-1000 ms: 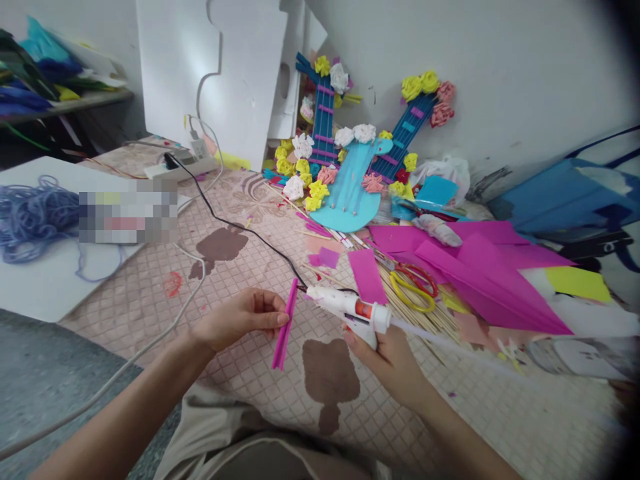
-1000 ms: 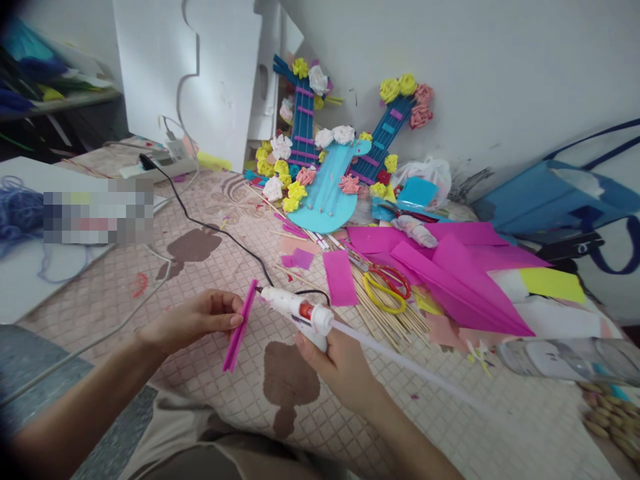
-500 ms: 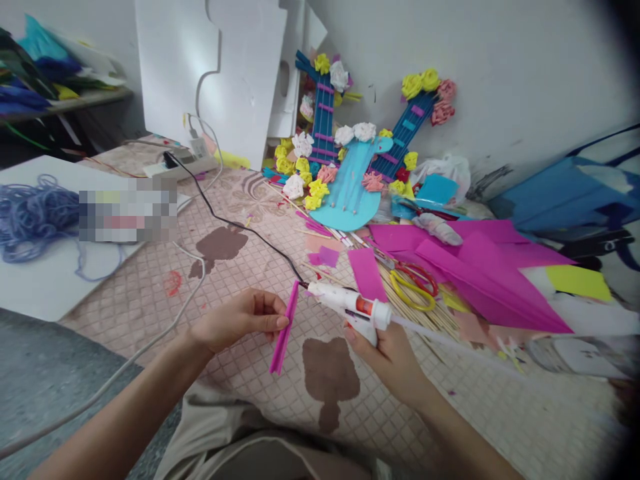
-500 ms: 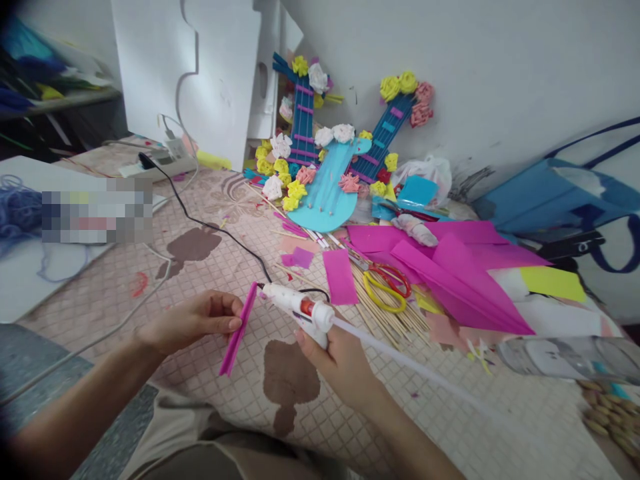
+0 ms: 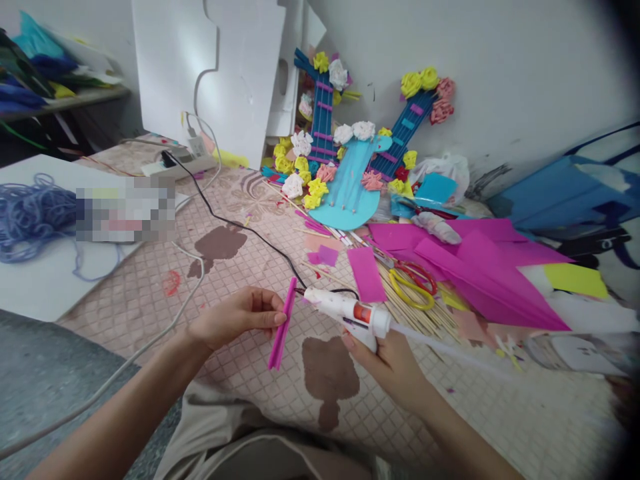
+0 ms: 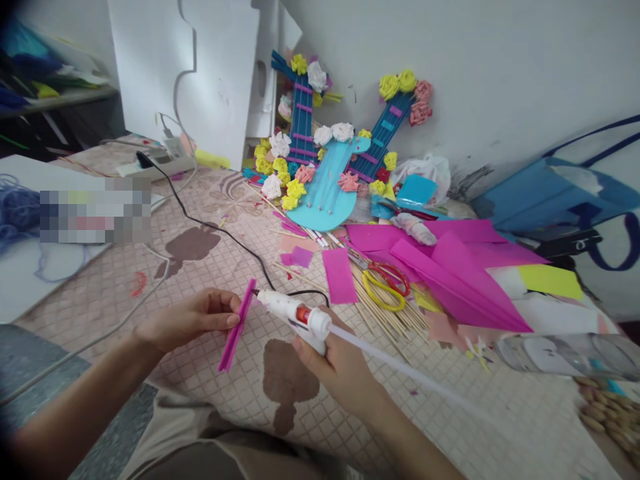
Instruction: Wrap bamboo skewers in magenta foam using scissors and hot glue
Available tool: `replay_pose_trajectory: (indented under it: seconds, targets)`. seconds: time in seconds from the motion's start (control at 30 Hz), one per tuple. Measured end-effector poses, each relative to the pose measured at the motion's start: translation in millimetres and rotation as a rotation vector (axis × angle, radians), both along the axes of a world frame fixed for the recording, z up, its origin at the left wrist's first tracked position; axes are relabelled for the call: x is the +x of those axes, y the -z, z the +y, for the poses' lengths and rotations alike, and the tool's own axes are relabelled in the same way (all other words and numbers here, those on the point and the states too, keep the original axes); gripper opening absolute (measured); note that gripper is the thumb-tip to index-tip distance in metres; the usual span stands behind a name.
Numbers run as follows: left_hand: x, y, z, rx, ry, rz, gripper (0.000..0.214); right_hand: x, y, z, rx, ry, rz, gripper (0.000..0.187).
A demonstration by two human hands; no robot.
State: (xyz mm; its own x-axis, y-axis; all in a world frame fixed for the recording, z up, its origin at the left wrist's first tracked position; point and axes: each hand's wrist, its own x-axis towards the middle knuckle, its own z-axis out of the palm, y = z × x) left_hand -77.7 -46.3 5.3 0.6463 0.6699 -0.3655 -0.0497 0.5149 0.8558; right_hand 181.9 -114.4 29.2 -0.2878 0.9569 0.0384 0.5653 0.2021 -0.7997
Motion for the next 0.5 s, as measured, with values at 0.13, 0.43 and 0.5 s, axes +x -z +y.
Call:
replay_pose_trajectory:
  seconds: [0.13, 0.43, 0.5]
  targets:
    - [-0.4, 0.6, -1.1, 0.008, 0.014, -0.016, 0.022, -0.9, 0.4, 4.8, -0.001, 0.034, -0.012, 0.028]
    - [-2.5, -0.8, 1.6, 0.002, -0.002, 0.016, 0.02, 0.5, 1.0, 0.4, -0.011, -0.038, -0.017, 0.023]
    - [-2.8, -1.3, 2.8, 0.004, -0.01, 0.025, 0.02, 2.2, 2.8, -1.8, -0.02, -0.05, -0.04, 0.022]
